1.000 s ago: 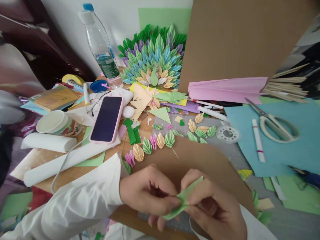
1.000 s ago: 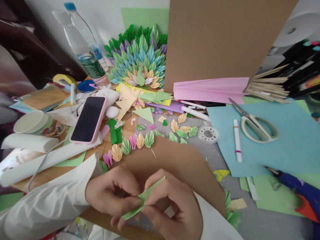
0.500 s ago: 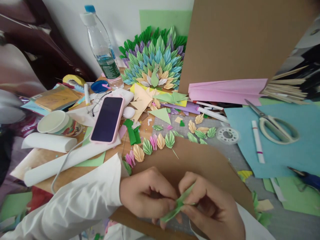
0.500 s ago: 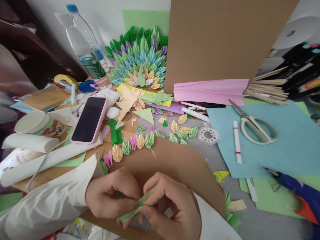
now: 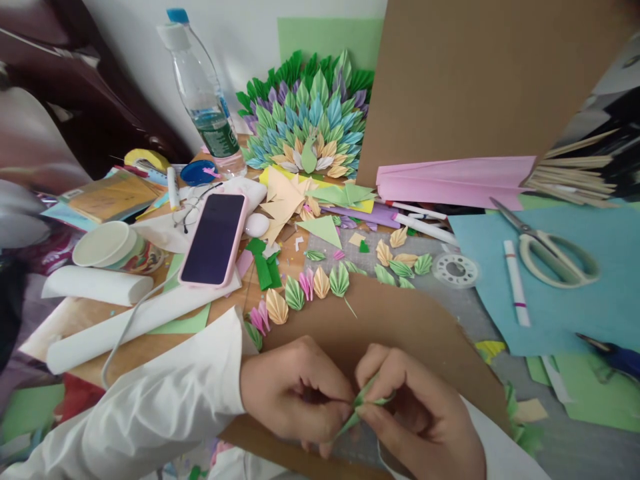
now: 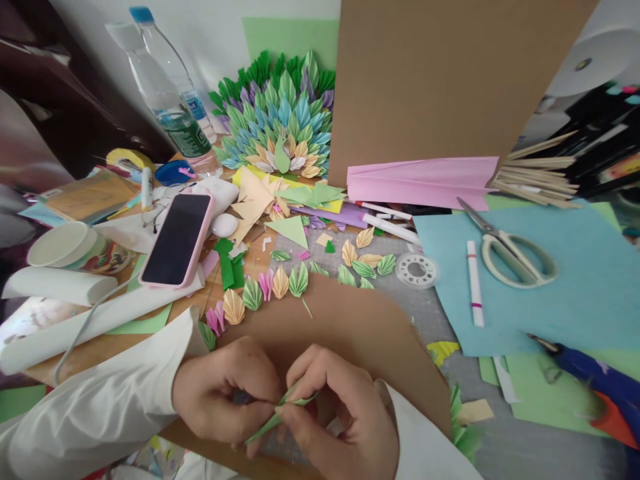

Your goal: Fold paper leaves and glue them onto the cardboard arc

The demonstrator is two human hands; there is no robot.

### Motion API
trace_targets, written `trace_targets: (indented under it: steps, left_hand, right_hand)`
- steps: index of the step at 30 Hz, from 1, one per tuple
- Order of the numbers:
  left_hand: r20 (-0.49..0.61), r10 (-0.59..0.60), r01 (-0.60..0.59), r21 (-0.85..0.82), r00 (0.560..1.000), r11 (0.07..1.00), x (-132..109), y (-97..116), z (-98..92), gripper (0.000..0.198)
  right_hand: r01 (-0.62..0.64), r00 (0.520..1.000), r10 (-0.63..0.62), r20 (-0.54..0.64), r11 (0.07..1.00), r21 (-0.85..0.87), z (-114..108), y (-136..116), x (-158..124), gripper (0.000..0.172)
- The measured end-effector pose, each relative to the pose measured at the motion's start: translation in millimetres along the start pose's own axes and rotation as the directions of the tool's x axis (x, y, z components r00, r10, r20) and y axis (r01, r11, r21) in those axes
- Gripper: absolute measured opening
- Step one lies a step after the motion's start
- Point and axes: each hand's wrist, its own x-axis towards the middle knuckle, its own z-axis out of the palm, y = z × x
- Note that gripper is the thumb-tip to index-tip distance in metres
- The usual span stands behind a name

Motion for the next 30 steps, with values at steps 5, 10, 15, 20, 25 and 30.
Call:
trace_targets:
  steps: [5,10,15,20,25,30]
  left_hand:
    - [-0.001,0.051,-0.051,-0.007,0.999,0.999,0.0,2.7,-1.6,0.043]
    - [-0.092,0.063,-0.060,0.033,0.994,0.998,2.1,6.7,0.3,0.038]
    - [-0.086,-0.004,0.001,-0.025,0.996,1.000,2.7,4.1,3.7,0.034]
    - [-0.059,-0.069,0.065,-0.060,0.996,0.996,2.4,3.5,4.4,0.051]
    - [-0.064,-0.076,0.072,-0.064,0.995,0.995,1.9,2.8,5.0,0.053]
    - [-0.039,-0.058,0.057,-0.035,0.998,0.998,1.7,1.1,3.9,0.053]
  right_hand:
    - [-0.014,1.000,0.015,-0.009,0.995,0.099,3.9,0.5,-1.7,0.014]
    - [0.000,1.000,0.000,-0.008,1.000,-0.027,0.0,-1.0,0.4,0.014]
    - [0.053,0.998,-0.050,0.035,0.994,-0.093,-5.0,0.6,2.6,0.011]
    - [0.063,0.997,-0.058,0.048,0.992,-0.112,-9.2,2.6,3.8,0.011]
    - [0.017,1.000,-0.017,-0.007,0.999,-0.034,-3.6,0.8,3.3,0.013]
    - [-0.077,0.993,0.080,-0.088,0.996,0.036,4.4,-2.8,3.2,0.020]
